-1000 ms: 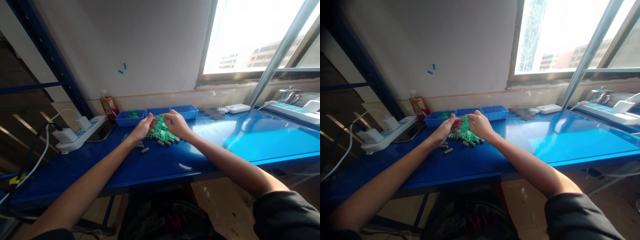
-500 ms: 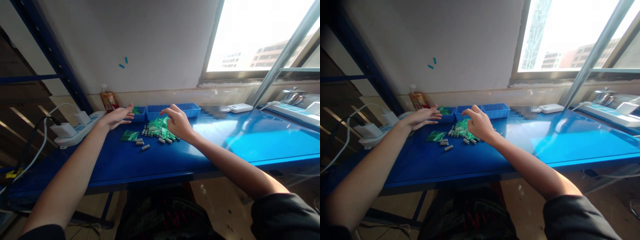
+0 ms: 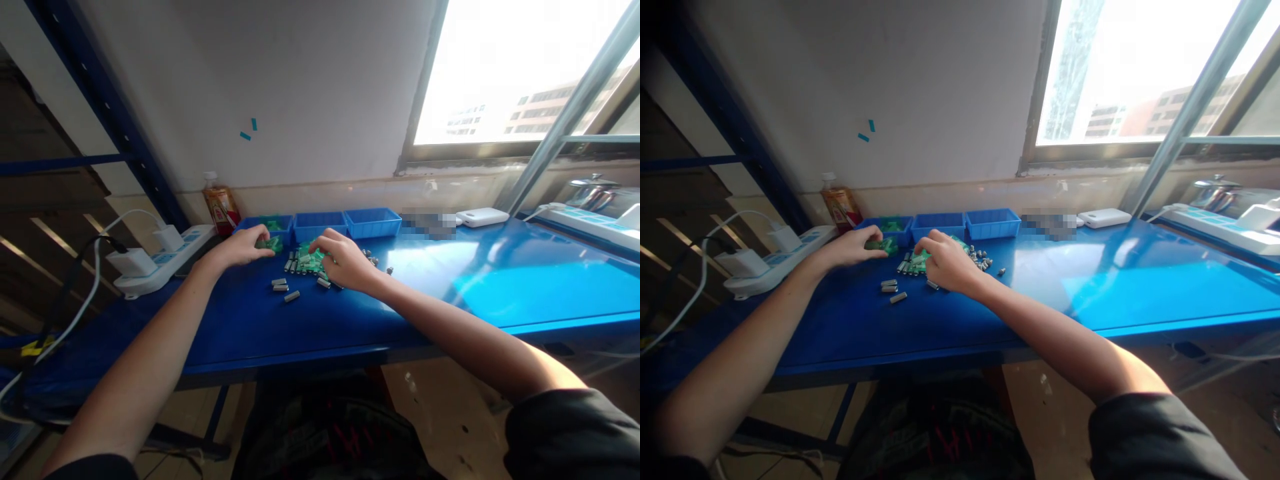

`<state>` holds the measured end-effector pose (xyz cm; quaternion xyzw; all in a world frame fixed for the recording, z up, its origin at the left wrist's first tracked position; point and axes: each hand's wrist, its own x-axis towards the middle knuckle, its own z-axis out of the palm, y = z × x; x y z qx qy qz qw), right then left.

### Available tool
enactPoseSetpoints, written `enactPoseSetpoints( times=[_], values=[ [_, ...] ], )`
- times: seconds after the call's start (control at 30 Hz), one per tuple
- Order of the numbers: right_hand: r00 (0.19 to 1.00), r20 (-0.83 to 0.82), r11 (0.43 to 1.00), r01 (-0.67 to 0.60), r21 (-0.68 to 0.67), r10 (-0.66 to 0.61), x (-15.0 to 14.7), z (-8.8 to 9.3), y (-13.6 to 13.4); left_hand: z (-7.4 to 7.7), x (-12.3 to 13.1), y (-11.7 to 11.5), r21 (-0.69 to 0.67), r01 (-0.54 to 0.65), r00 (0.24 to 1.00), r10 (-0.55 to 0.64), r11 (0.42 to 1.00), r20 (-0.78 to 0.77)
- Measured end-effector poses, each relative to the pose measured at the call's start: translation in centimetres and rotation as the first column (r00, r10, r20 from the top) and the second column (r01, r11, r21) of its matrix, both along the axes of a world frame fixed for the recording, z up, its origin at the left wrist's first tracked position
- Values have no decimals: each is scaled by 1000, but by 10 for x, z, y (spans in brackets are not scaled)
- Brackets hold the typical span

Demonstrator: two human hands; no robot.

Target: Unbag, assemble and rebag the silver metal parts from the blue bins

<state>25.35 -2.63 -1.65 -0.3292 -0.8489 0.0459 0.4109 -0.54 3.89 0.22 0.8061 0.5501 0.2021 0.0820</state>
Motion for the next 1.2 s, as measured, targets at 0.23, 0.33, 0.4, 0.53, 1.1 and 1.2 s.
enactPoseSetpoints(
  times=[0.23, 0.33, 0.4, 0.53, 1.1, 1.2],
  values=[
    [932, -358, 773, -186, -607, -57, 2, 5, 10, -10, 67, -33, 445, 293, 942, -336, 846, 19],
    [870, -479, 715, -262, -648, -115, 5, 2, 20, -18, 83, -42, 437, 457, 885, -444, 775, -138],
    [870, -464, 735, -205, -647, -165, 6, -2, 25, -20, 85, -43, 415, 489, 870, -465, 767, -166],
    [908, -337, 889, 77, -451, -249, 6, -7, 25, -19, 83, -41, 337, 416, 898, -440, 844, -6],
    [857, -513, 753, -316, -577, -34, 3, 3, 13, -8, 68, -42, 532, 228, 941, -325, 815, 94],
    [753, -652, 637, -461, -618, -89, 5, 5, 15, -8, 66, -42, 527, 326, 938, -338, 785, -76]
  ],
)
